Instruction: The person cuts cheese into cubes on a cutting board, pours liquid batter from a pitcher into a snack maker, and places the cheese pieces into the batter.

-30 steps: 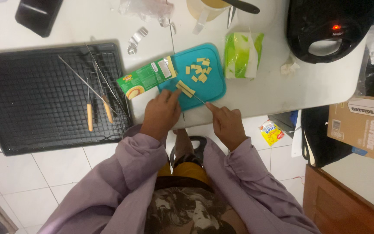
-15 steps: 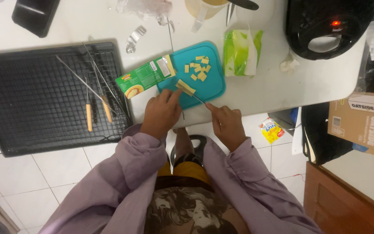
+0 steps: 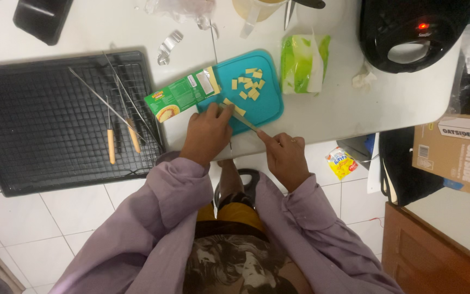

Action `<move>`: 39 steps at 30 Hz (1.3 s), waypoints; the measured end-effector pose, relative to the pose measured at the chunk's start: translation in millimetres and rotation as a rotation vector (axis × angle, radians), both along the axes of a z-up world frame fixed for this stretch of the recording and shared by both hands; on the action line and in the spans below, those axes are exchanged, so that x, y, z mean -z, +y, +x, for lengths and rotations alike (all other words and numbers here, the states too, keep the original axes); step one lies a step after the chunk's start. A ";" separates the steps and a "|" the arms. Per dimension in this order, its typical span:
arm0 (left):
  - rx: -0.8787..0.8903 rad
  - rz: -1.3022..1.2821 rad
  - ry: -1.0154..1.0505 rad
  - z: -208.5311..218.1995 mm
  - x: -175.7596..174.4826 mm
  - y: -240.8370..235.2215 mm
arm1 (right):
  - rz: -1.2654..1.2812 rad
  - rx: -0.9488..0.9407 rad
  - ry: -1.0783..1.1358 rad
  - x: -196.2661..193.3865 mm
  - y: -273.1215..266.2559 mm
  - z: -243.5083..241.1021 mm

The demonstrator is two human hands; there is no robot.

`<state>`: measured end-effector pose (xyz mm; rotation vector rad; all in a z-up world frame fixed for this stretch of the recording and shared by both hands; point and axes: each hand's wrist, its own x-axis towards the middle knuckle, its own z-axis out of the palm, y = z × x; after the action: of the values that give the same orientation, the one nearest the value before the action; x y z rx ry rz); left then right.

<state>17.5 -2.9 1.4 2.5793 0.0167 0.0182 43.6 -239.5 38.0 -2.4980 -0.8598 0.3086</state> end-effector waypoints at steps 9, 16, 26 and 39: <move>-0.021 -0.073 -0.073 8.9 -13.2 19.2 | -0.003 0.003 0.047 -2.8 -1.1 2.3; -0.005 -0.151 -0.027 17.5 -16.5 23.8 | -0.003 0.019 0.044 -4.5 -4.6 1.8; 0.262 0.075 -0.054 42.0 -15.0 34.0 | 0.340 0.377 0.180 -16.7 -21.4 -2.2; 0.419 0.291 -0.141 45.8 -1.5 31.6 | 0.307 0.401 0.244 -14.6 -27.6 -16.2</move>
<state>63.3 28.7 3.0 2.8102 -0.6189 0.0487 27.4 -267.1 52.5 -2.2200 -0.2742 0.3081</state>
